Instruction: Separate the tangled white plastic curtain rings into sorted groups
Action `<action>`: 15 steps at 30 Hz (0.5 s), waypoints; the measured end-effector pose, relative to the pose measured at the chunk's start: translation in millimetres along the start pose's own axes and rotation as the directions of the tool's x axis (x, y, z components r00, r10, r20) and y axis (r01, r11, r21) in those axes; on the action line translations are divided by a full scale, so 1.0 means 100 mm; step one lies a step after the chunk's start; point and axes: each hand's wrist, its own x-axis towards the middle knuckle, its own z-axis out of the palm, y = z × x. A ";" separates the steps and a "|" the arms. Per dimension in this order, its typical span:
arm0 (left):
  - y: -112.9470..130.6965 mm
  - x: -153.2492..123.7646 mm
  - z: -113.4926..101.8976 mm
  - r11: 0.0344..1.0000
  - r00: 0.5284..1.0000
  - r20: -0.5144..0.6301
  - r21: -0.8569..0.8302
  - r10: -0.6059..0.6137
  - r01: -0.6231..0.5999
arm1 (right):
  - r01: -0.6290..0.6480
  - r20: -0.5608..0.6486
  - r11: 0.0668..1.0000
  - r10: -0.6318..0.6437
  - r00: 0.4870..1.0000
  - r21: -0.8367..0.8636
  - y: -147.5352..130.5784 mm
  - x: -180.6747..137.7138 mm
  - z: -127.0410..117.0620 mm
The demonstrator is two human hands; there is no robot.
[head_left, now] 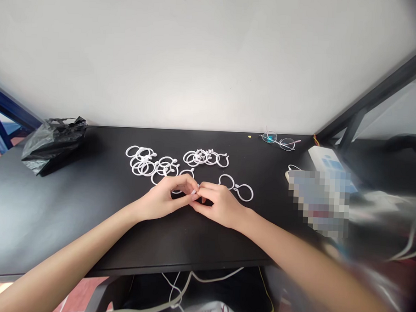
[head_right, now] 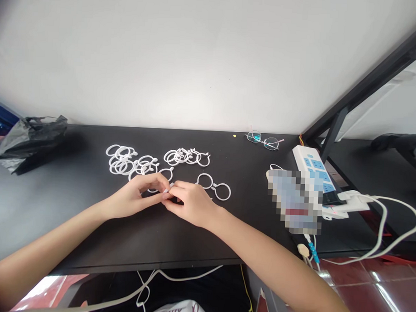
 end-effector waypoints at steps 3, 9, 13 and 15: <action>-0.01 0.00 0.00 1.000 1.000 -0.002 0.004 0.001 -0.001 | -0.003 0.003 1.000 0.003 1.000 -0.002 0.00 0.00 0.00; 0.00 0.00 0.00 1.000 1.000 0.001 0.010 0.001 -0.001 | -0.003 0.009 1.000 0.003 1.000 -0.001 0.00 0.00 0.00; 0.00 0.00 0.00 1.000 1.000 -0.002 0.019 0.006 -0.006 | 0.003 0.007 1.000 -0.003 1.000 -0.001 0.00 0.00 0.00; 0.00 0.00 0.00 1.000 1.000 -0.003 0.023 0.007 -0.007 | 0.002 0.005 1.000 -0.002 1.000 0.002 0.00 0.00 0.00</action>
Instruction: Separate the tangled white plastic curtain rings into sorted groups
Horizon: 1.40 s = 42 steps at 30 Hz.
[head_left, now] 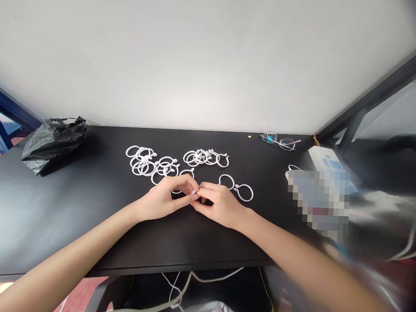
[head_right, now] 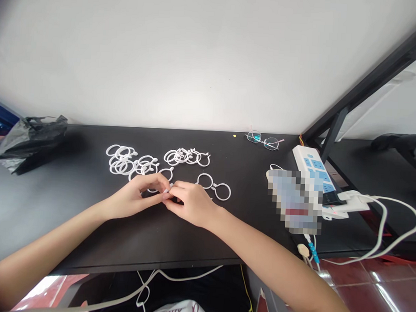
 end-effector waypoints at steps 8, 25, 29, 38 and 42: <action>0.00 -0.01 0.00 1.000 1.000 0.000 0.008 -0.006 0.006 | 0.008 -0.002 1.000 -0.008 1.000 -0.005 0.00 0.00 0.00; -0.02 0.02 -0.01 0.975 0.998 -0.031 -0.214 -0.059 0.051 | -0.015 -0.028 1.000 0.015 0.999 -0.001 0.00 -0.01 0.01; -0.04 0.03 -0.04 0.955 0.996 -0.067 -0.295 -0.059 0.036 | -0.026 -0.074 0.999 0.027 0.997 0.019 -0.01 -0.01 0.02; -0.09 0.01 -0.07 0.883 0.974 -0.133 -0.457 -0.186 0.106 | 0.015 -0.110 1.000 -0.015 0.994 -0.004 -0.01 -0.01 0.01; -0.09 0.01 -0.07 0.866 0.967 -0.142 -0.485 -0.212 0.119 | 0.027 -0.129 1.000 -0.028 0.991 -0.017 -0.01 -0.02 0.02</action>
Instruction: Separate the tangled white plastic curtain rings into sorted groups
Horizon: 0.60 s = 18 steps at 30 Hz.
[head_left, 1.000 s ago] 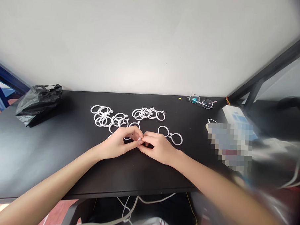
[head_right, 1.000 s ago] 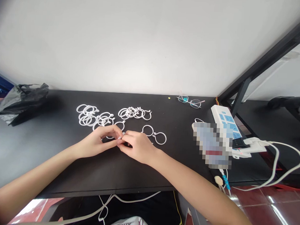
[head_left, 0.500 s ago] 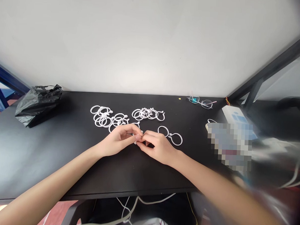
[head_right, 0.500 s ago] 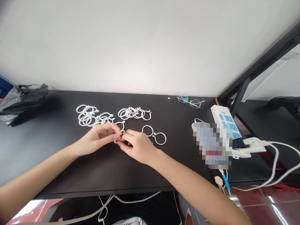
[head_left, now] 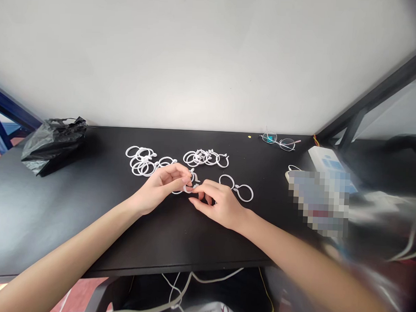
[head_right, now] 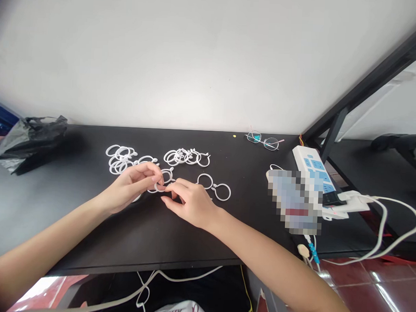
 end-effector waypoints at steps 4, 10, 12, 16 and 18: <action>0.00 0.01 -0.01 0.999 1.000 0.018 -0.035 -0.007 0.008 | 0.000 -0.025 1.000 0.001 1.000 0.013 0.01 -0.01 0.01; 0.00 0.01 0.00 0.999 0.998 0.056 -0.032 0.007 -0.005 | 0.039 -0.026 0.999 -0.039 0.999 0.021 0.02 -0.01 0.02; 0.00 0.00 0.00 1.000 0.998 0.065 -0.031 0.004 -0.002 | 0.037 -0.022 0.999 -0.036 0.999 0.015 0.01 0.00 0.02; 0.01 0.00 0.00 0.998 0.998 0.067 -0.056 -0.013 0.017 | 0.044 -0.007 0.999 -0.044 0.999 0.015 0.01 0.00 0.02; 0.00 0.00 0.00 0.997 0.998 0.065 -0.073 -0.020 0.025 | 0.046 0.004 0.999 -0.046 0.999 0.012 0.01 0.00 0.02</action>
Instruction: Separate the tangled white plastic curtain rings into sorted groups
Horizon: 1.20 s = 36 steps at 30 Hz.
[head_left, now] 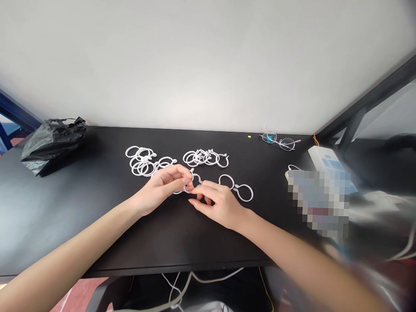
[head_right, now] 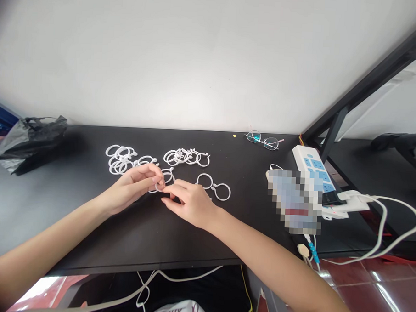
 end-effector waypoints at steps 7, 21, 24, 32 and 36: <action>-0.02 0.01 0.01 1.000 1.000 0.001 -0.013 -0.008 0.008 | 0.014 -0.006 1.000 -0.014 1.000 -0.011 0.02 0.00 0.00; -0.02 0.01 0.03 1.000 1.000 0.029 -0.019 0.011 -0.010 | -0.006 -0.027 0.999 0.005 1.000 -0.034 0.03 0.00 0.02; -0.01 0.01 0.04 1.000 0.999 0.038 -0.019 0.007 -0.006 | -0.003 -0.040 1.000 0.002 0.999 -0.030 0.01 0.01 0.03; 0.00 0.00 0.04 1.000 0.999 0.045 -0.024 -0.004 0.005 | -0.009 -0.039 1.000 0.008 0.999 -0.025 0.01 0.02 0.03; 0.00 -0.01 0.04 1.000 0.999 0.050 -0.027 -0.013 0.014 | -0.014 -0.026 1.000 0.014 1.000 -0.015 0.00 0.02 0.02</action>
